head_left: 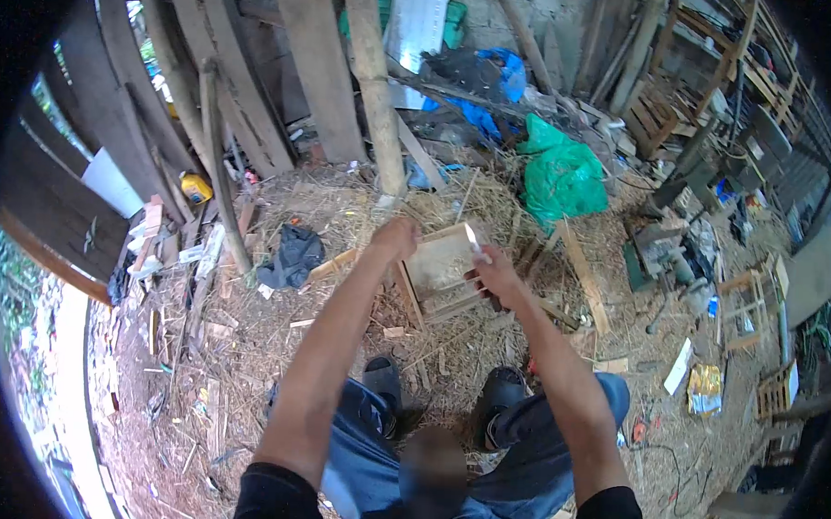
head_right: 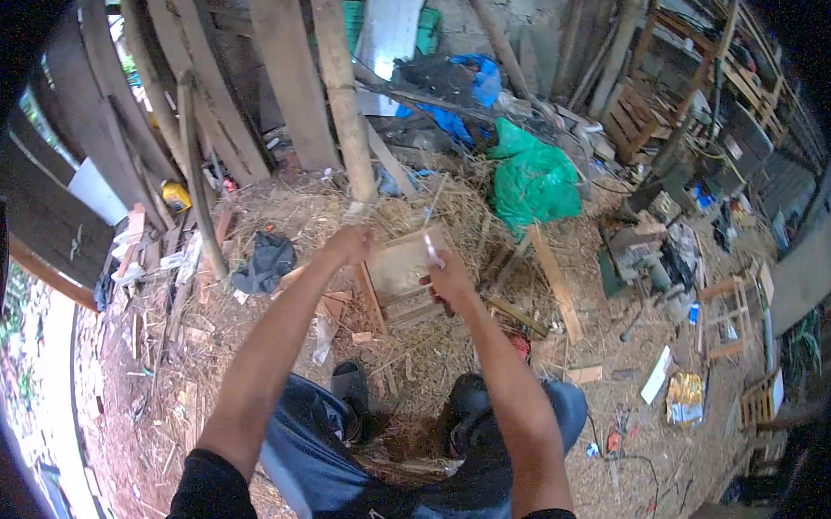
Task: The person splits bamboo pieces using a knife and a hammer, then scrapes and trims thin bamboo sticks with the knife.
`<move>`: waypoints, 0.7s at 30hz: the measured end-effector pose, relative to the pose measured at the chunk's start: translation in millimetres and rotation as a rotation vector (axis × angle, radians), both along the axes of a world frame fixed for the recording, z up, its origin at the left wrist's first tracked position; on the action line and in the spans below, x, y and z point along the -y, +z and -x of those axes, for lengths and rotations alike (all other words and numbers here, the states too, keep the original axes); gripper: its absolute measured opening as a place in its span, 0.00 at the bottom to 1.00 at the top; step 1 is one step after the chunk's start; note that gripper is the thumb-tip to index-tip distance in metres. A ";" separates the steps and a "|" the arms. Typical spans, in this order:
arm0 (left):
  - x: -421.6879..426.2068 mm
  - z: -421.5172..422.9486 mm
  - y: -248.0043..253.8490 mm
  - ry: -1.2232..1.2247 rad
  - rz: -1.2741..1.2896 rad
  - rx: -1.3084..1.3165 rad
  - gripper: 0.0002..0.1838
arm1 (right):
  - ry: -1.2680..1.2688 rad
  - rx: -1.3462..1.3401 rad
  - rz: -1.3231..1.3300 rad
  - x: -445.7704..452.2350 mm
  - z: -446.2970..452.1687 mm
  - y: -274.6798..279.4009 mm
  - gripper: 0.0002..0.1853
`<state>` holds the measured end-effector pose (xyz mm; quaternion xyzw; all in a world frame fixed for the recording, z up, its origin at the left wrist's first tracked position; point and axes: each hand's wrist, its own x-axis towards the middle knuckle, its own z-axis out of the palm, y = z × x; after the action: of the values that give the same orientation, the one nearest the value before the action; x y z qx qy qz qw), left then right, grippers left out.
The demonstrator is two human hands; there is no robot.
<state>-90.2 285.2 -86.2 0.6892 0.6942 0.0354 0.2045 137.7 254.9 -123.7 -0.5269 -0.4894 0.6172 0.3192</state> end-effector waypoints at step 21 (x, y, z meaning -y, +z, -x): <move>-27.8 23.0 -175.0 0.944 -0.179 0.280 0.17 | 0.304 0.705 -0.431 8.1 43.4 -102.8 0.30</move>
<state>-113.2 312.9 -261.1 0.3033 0.8905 0.2756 0.1973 94.3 246.8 -226.5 -0.5486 -0.7580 0.3234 0.1412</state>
